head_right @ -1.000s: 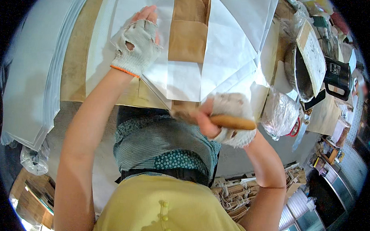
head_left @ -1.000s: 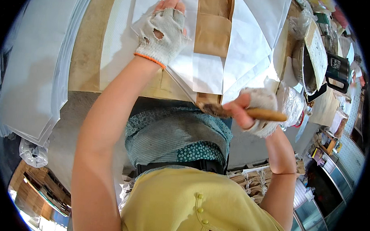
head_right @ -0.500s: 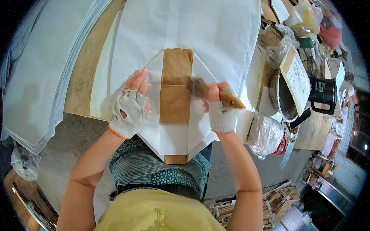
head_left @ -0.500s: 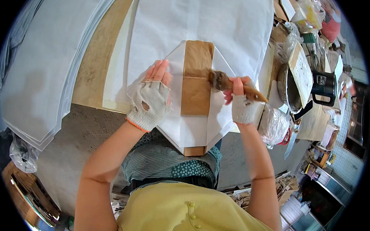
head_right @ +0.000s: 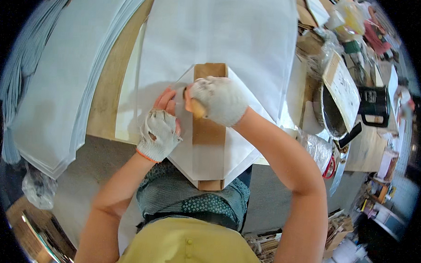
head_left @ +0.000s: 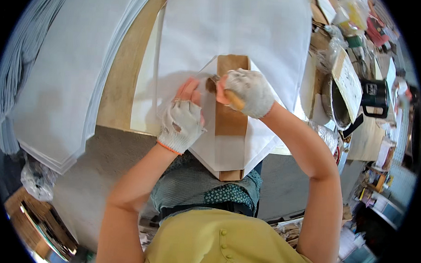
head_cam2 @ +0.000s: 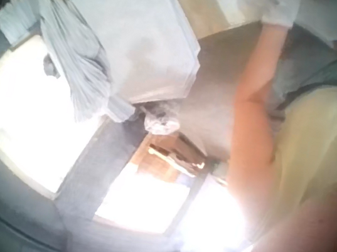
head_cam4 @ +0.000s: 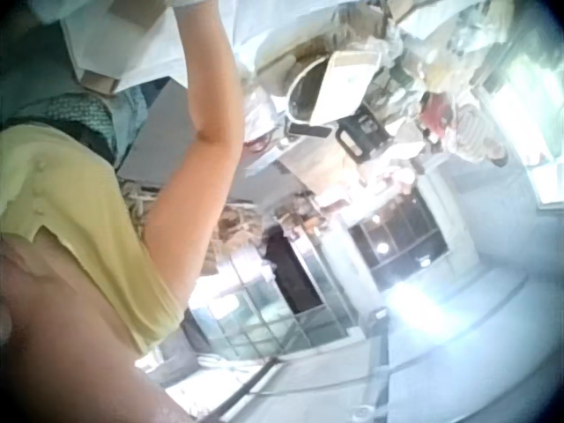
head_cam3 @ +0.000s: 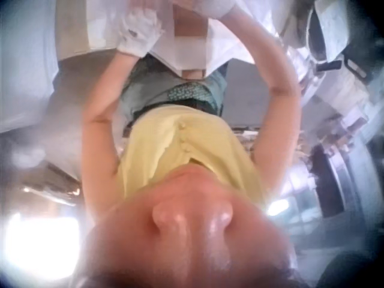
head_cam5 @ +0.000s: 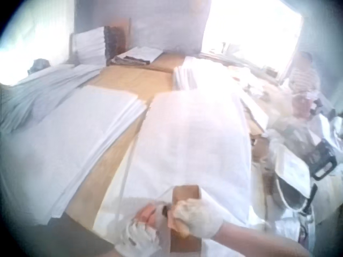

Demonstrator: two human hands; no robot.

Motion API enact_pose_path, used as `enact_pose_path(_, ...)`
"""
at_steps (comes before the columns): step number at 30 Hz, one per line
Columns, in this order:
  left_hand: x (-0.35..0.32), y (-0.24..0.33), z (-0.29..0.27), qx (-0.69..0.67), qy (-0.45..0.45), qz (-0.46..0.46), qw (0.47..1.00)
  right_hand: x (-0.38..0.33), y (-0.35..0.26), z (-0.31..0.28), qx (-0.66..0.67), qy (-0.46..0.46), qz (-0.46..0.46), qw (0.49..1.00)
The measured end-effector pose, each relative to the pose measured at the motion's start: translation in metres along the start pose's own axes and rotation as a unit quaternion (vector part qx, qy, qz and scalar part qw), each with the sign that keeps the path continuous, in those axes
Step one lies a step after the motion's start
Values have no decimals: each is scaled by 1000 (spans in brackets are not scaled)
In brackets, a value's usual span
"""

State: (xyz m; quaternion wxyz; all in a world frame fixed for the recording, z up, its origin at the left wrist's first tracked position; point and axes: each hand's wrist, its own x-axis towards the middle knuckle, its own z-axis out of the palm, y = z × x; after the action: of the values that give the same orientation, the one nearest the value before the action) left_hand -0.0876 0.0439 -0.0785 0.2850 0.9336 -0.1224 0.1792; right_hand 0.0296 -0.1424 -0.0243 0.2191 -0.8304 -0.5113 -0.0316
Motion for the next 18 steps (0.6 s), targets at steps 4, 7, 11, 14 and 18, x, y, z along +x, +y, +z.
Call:
enact_pose_path(4,-3,2,5,-134,-60,-137,980,-14,11,16,-143,4,-106,984)
enact_pose_path(7,-9,-1,2,17,-62,-43,997,-63,2,-5,-170,112,8,979)
enact_pose_path(11,-5,15,4,-128,-36,-105,986,-196,-5,-99,-374,75,356,853)
enact_pose_path(14,-5,10,6,-99,-49,-95,989,-280,-14,-130,-423,95,360,826)
enact_pose_path(18,3,-6,-2,-138,-34,-125,982,-252,-21,-124,-331,73,366,867)
